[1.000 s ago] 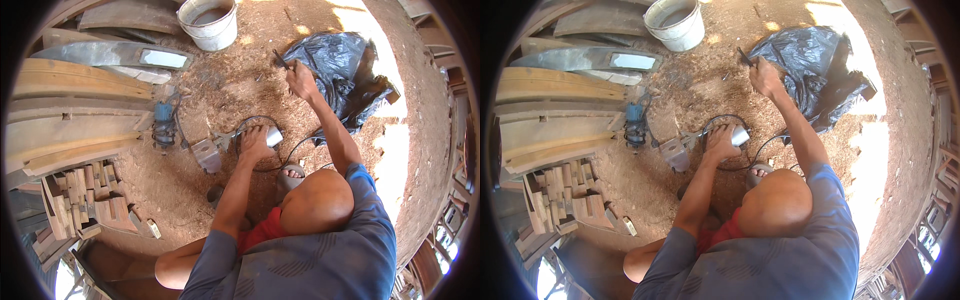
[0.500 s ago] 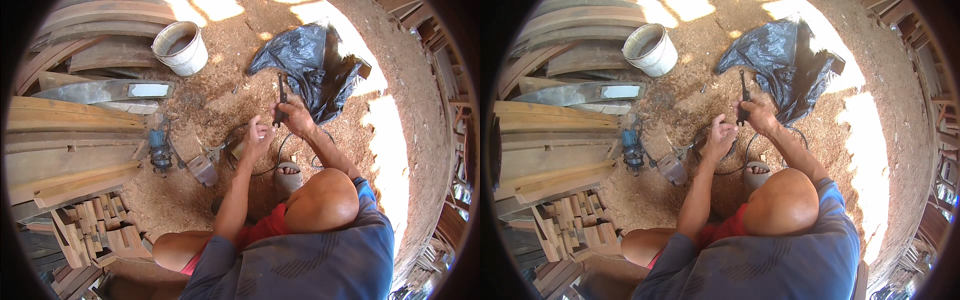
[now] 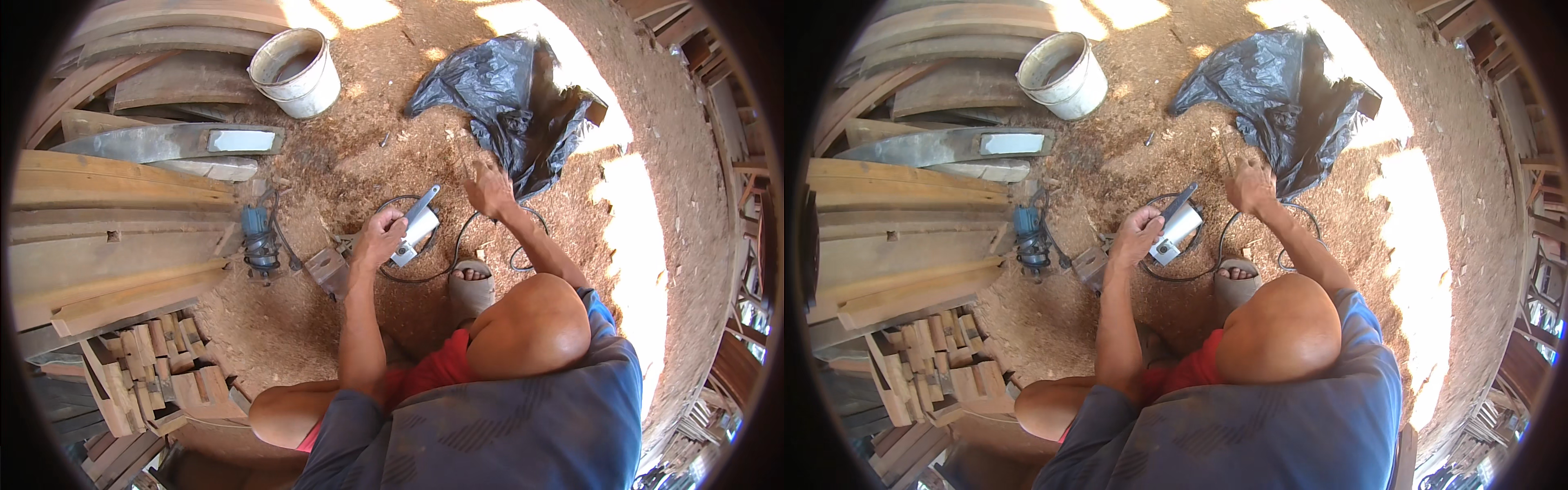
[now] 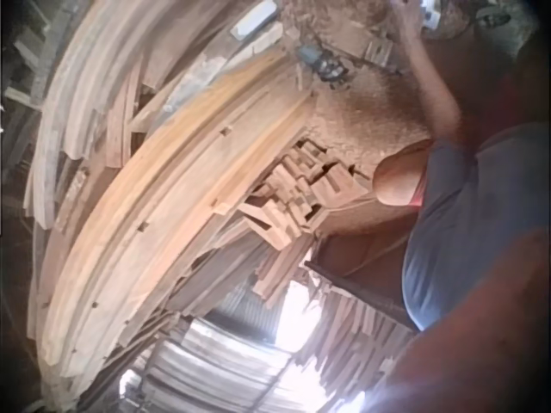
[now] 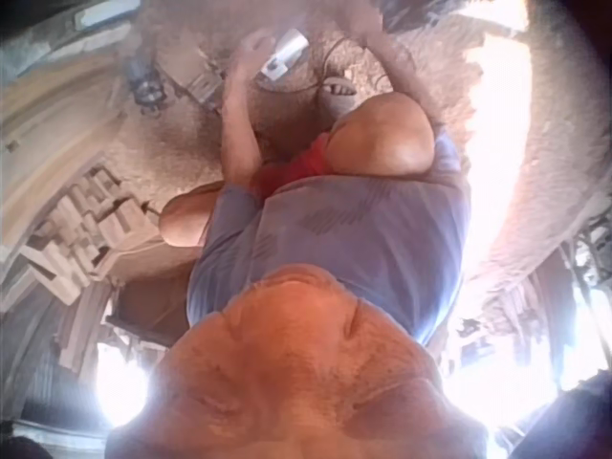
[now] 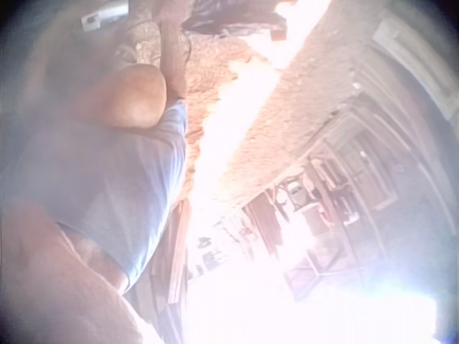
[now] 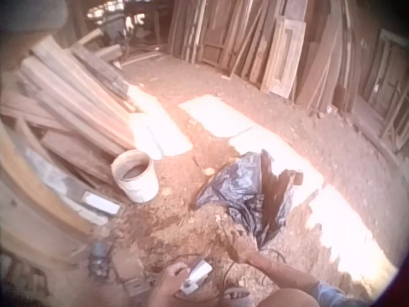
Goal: The person removes a plastic base from a handheld router, uses an Allen key to loosen and remove a part from the spindle, and then puts a small component back into the spindle by hand.
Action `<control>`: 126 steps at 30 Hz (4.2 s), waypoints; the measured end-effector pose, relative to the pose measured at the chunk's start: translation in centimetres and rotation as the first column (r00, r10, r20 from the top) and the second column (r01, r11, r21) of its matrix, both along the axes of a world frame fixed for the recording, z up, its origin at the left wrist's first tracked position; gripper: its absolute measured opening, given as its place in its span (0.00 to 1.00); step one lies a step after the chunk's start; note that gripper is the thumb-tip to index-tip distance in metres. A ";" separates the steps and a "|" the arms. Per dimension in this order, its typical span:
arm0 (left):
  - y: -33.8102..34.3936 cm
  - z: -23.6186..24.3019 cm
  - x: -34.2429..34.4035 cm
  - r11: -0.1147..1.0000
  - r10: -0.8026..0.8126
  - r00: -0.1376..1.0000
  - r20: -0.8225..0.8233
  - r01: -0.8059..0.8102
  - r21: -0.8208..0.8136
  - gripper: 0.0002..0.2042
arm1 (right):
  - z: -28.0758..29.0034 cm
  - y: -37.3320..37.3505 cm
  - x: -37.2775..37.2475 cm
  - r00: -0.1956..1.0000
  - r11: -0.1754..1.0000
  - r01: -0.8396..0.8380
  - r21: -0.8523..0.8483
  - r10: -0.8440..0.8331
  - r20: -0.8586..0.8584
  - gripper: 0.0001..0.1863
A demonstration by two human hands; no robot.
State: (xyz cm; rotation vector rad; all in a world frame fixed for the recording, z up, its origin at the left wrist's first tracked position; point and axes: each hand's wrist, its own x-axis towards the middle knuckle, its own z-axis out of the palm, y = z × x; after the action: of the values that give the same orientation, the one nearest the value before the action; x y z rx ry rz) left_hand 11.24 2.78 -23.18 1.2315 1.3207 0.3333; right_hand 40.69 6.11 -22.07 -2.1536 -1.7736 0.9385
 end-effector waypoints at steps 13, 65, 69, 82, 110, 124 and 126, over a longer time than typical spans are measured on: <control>-1.5 -1.4 4.6 0.865 -0.110 0.804 -0.585 0.367 0.342 0.40 | 1.5 -7.8 0.5 0.912 0.949 -0.284 -0.139 0.222 -0.345 0.11; 2.2 -1.4 6.5 0.722 -0.404 0.537 -0.740 0.684 0.103 0.38 | 0.2 -11.3 -1.3 0.982 0.973 0.017 -0.229 -0.058 -0.177 0.11; 2.8 -2.1 6.7 0.731 -0.459 0.501 -0.734 0.683 0.009 0.48 | -0.6 -10.9 -1.9 0.983 0.977 -0.182 -0.110 0.184 0.001 0.09; 5.1 -0.7 9.8 0.700 -0.616 0.521 -0.591 0.706 -0.107 0.44 | -1.7 -8.7 -2.5 0.997 0.988 -0.012 -0.156 0.000 -0.073 0.12; 5.4 -2.4 10.9 0.745 -0.594 0.572 -0.566 0.656 -0.118 0.32 | 0.8 -8.1 -1.4 0.988 0.993 -0.090 -0.081 0.079 -0.133 0.15; 5.6 -2.0 11.0 0.725 -0.617 0.552 -0.561 0.676 -0.132 0.32 | 1.9 -5.2 -3.4 0.955 0.909 -0.284 -0.304 0.296 -0.006 0.26; 5.6 -2.0 11.0 0.716 -0.625 0.543 -0.560 0.685 -0.135 0.31 | 2.4 -4.8 -3.9 0.900 0.855 -0.392 -0.341 0.433 0.053 0.27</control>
State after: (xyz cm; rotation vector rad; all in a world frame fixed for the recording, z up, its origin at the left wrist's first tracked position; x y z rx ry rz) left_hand 22.29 8.35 -25.18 1.9176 1.2094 -0.5862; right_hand 36.78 1.28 -19.66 -2.0843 -2.3577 1.2948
